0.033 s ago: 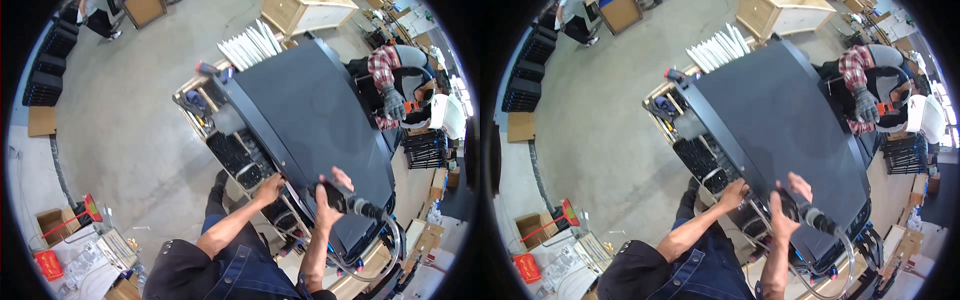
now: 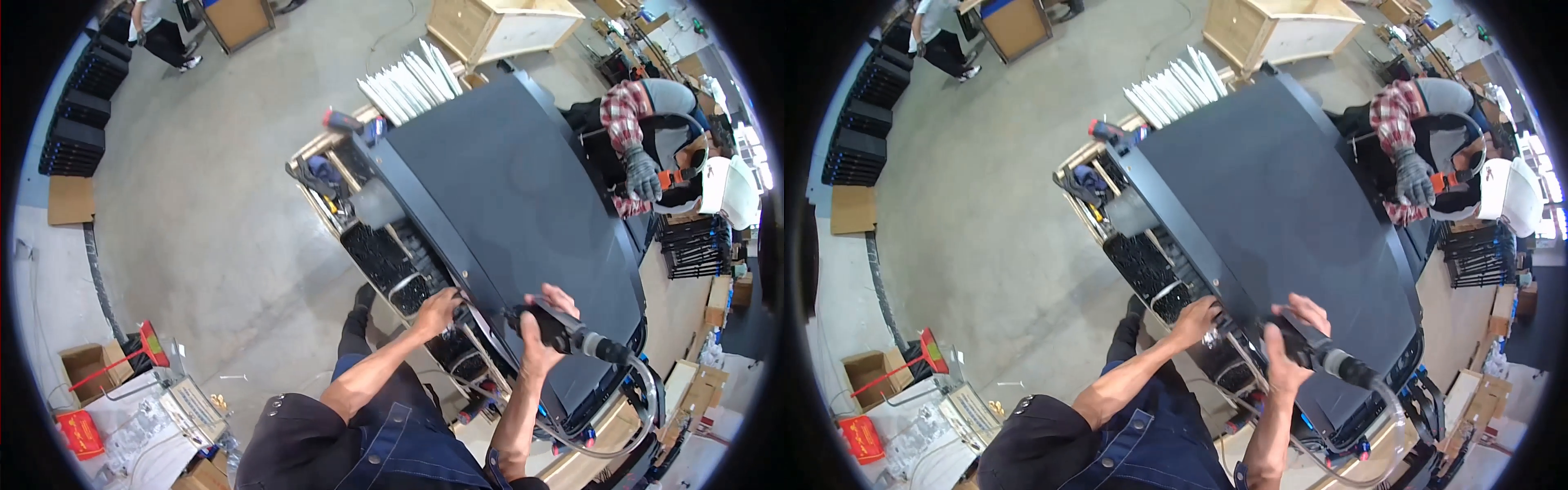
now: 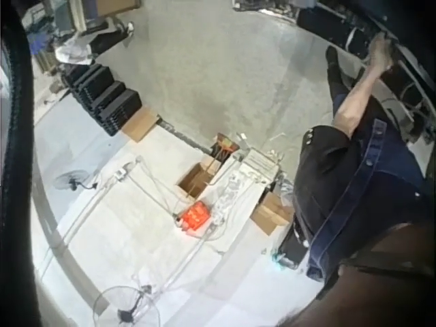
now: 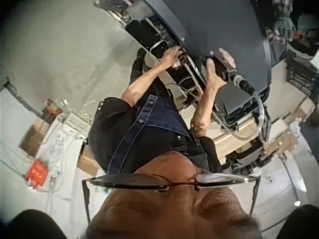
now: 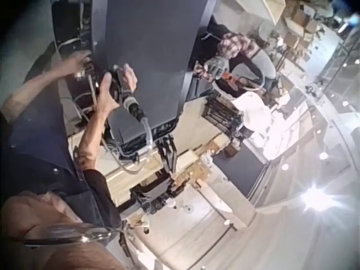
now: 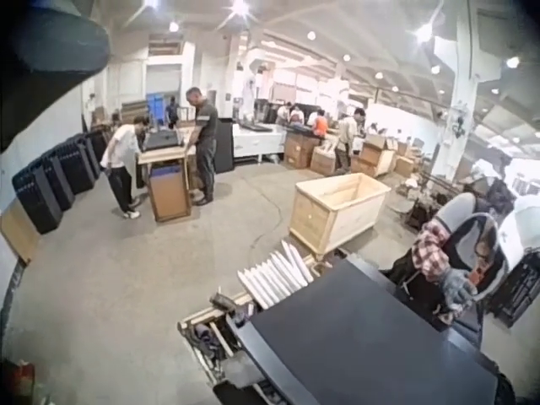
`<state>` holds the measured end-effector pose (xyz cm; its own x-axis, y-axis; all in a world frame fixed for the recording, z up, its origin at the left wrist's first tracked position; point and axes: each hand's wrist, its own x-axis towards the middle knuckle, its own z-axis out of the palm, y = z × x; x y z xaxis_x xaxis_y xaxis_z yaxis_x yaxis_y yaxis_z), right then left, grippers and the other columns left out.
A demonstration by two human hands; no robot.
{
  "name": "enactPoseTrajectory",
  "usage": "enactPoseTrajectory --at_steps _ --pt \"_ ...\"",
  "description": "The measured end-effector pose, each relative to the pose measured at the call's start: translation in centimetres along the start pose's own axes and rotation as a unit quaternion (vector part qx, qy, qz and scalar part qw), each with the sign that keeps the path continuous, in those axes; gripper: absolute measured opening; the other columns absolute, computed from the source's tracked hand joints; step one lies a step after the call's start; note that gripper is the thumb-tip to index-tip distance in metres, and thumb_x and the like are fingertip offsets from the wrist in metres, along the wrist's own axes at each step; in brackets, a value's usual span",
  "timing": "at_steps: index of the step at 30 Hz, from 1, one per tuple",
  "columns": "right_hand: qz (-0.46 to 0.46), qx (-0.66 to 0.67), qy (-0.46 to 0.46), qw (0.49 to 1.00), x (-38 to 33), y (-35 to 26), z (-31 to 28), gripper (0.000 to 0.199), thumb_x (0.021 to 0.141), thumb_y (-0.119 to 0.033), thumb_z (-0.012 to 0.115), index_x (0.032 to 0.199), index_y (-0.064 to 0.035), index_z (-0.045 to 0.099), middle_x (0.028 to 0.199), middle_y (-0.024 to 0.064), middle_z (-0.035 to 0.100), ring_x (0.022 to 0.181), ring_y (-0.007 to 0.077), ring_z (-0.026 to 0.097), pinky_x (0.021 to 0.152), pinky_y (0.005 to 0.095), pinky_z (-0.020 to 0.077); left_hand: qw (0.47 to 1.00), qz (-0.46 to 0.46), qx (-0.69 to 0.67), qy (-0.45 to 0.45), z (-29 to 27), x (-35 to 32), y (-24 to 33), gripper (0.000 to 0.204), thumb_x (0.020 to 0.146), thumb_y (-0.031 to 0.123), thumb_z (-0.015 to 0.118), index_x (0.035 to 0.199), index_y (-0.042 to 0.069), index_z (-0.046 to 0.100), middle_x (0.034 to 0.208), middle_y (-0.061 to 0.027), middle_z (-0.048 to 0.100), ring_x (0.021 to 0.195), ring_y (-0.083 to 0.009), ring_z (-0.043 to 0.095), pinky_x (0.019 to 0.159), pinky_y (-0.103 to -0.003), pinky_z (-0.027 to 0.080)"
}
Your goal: Assembling and securing components of a treadmill on a factory floor.
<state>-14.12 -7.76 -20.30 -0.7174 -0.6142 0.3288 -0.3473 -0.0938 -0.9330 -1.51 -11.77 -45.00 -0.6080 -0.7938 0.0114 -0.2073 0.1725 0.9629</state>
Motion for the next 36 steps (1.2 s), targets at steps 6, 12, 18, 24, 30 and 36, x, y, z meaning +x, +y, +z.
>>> enactPoseTrajectory --at_steps 6,12,18,24,30,36 --pt "-0.003 -0.085 0.136 0.987 -1.1 -1.0 2.6 0.043 0.082 0.005 0.069 0.123 -0.0026 0.057 0.123 0.0133 0.059 0.099 0.0218 0.067 0.092 0.0364 0.0557 0.977 -0.074 0.186 -0.072 -9.4 3.3 -3.8 0.022 0.093 0.018 0.065 0.109 0.005 0.06 0.097 -0.0256 0.069 0.09 -0.0447 0.068 0.075 -0.054 0.055" --pt "0.083 -0.031 0.25 0.964 2.0 -4.2 1.2 0.044 0.082 -0.004 0.073 0.122 0.0 0.055 0.094 0.009 0.065 0.093 0.0208 0.065 0.094 0.0392 0.0517 0.961 0.026 0.27 -0.048 -12.2 7.2 -4.3 0.023 0.088 0.008 0.066 0.111 0.004 0.067 0.102 -0.0177 0.067 0.096 -0.0393 0.064 0.083 -0.05 0.052" --pt "0.056 -0.014 0.272 0.961 -3.8 -9.7 -5.2 0.036 0.081 -0.008 0.076 0.109 -0.0017 0.054 0.092 0.0097 0.063 0.088 0.0221 0.066 0.091 0.0413 0.0538 0.798 -0.296 -0.397 -0.344 -5.6 4.8 5.0 0.053 0.091 0.026 0.077 0.135 0.004 0.055 0.122 -0.01 0.065 0.114 -0.0209 0.062 0.1 -0.037 0.048" --pt "0.258 -0.08 0.507 0.818 -21.6 -8.4 -14.1 0.024 0.085 -0.014 0.073 0.099 -0.0049 0.056 0.083 0.0065 0.061 0.076 0.0175 0.064 0.074 0.0333 0.0539 0.776 -0.368 -0.489 -0.156 -0.2 2.5 10.5 0.037 0.093 0.021 0.075 0.12 0.006 0.053 0.118 -0.0081 0.064 0.114 -0.0262 0.062 0.109 -0.052 0.046" --pt "0.347 -0.255 0.589 0.683 -38.2 -9.1 -29.2 0.033 0.084 -0.028 0.08 0.093 -0.0048 0.058 0.073 0.001 0.06 0.067 0.0113 0.057 0.062 0.0287 0.0475 0.809 -0.325 -0.458 -0.173 0.3 2.6 8.3 0.043 0.092 0.034 0.074 0.127 0.012 0.061 0.131 -0.0095 0.061 0.127 -0.0254 0.054 0.112 -0.045 0.042" --pt "0.377 -0.346 0.482 0.711 -44.8 -2.0 -46.0 0.038 0.071 -0.018 0.086 0.097 -0.0007 0.064 0.081 0.0029 0.064 0.075 0.0139 0.056 0.07 0.0315 0.0488 0.827 -0.294 -0.451 -0.164 -0.3 3.3 8.0 0.022 0.094 0.033 0.072 0.105 0.014 0.071 0.103 -0.0009 0.073 0.098 -0.0159 0.068 0.085 -0.036 0.059"
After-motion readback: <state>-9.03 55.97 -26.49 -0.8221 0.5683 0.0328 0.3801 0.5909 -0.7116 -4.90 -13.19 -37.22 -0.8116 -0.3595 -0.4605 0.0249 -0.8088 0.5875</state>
